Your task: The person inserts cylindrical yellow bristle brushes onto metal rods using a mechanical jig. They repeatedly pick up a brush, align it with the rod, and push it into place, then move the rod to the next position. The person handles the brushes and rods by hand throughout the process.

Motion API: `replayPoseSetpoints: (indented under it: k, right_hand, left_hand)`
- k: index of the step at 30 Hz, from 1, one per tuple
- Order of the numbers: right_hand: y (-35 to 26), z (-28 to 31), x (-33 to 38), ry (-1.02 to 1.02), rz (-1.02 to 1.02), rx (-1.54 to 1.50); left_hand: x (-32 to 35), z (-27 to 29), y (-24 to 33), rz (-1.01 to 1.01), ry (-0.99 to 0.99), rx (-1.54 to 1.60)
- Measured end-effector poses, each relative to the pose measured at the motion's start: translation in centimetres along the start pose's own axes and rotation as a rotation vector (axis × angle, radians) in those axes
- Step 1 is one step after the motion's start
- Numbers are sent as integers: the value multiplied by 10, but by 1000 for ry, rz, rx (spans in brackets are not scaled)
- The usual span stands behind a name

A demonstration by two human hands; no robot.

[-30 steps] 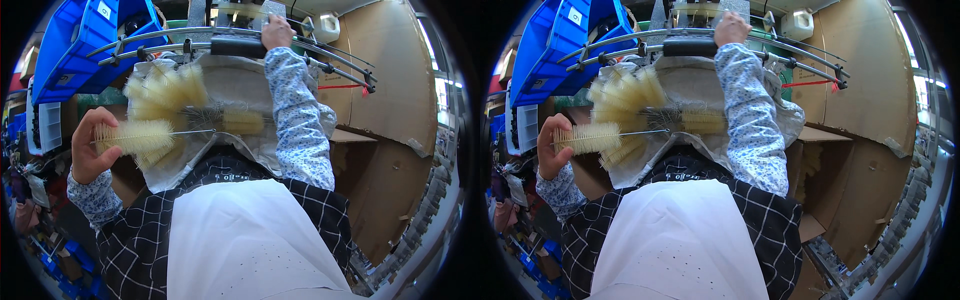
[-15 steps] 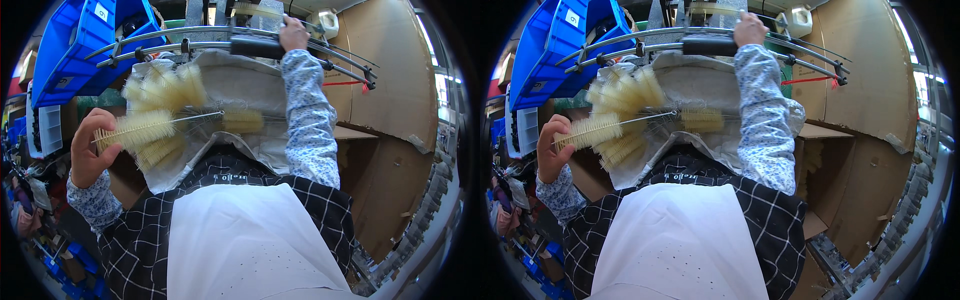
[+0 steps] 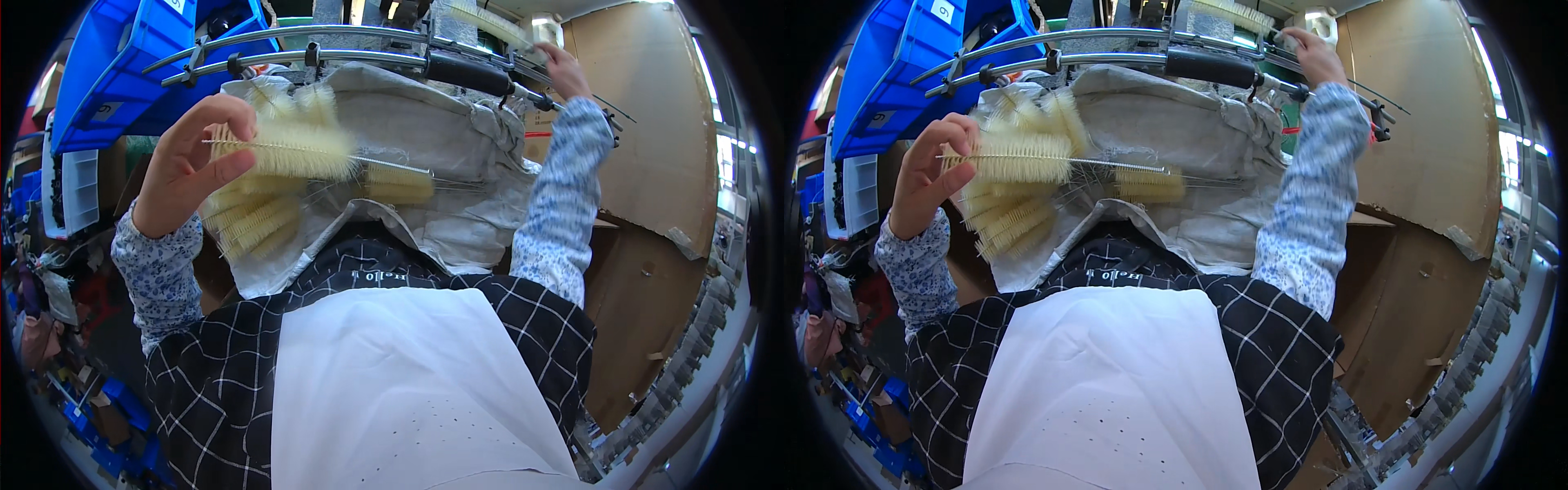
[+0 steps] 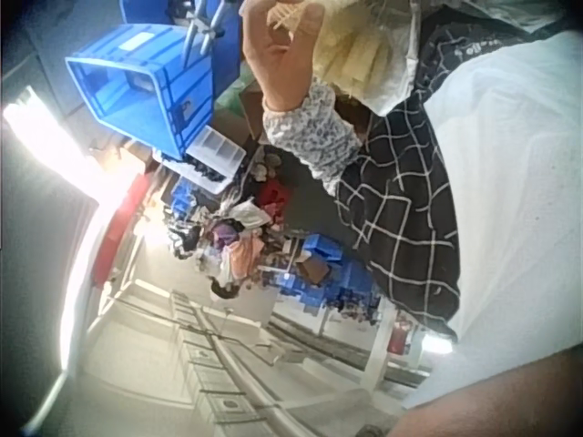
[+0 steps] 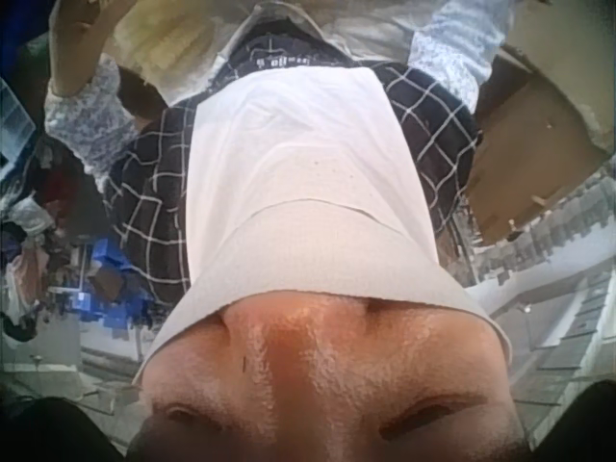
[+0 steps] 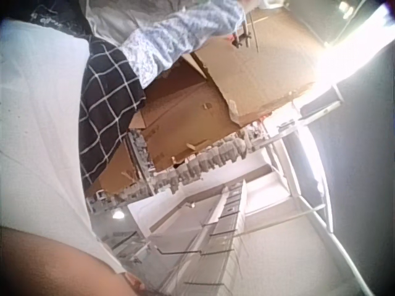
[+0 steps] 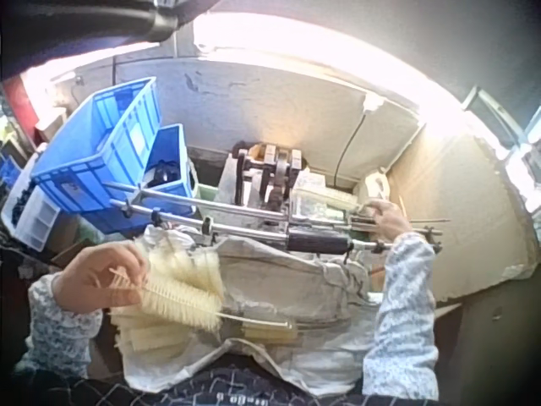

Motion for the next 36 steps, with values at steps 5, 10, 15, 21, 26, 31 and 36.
replayPoseSetpoints:
  k: [5, 10, 15, 21, 26, 31, 36]
  right_hand:
    - [-102, 23, 84, -300, 31, -333]
    - [-212, -47, 139, -469, -56, -885]
    - [-146, -26, 72, 144, -79, -348]
    - [-91, -47, 11, 294, -8, 337]
    - [-85, -62, 1, 251, -25, 346]
    - [-87, -70, -4, 291, 38, 313]
    - [-84, -65, -1, 279, 21, 354]
  left_hand:
    - [-30, -46, -25, 37, 67, 82]
    - [-48, -87, -47, 19, 163, 271]
    - [-50, -42, -48, -77, 148, -436]
    - [-59, -52, -107, -54, -197, -847]
    - [-49, -56, -117, 33, -301, -808]
    - [-45, -54, -87, 55, -249, -588]
    - [-41, -26, -33, -72, -7, -454]
Point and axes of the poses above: each hand's wrist, its own x-axis away from the middle knuckle, its own z-axis out of the back of the hand, y = z × x, the point moved 8 cm from there along -x, towards the middle knuckle, and after that the axes turned 15 degrees about y, right-handed, at the moved point
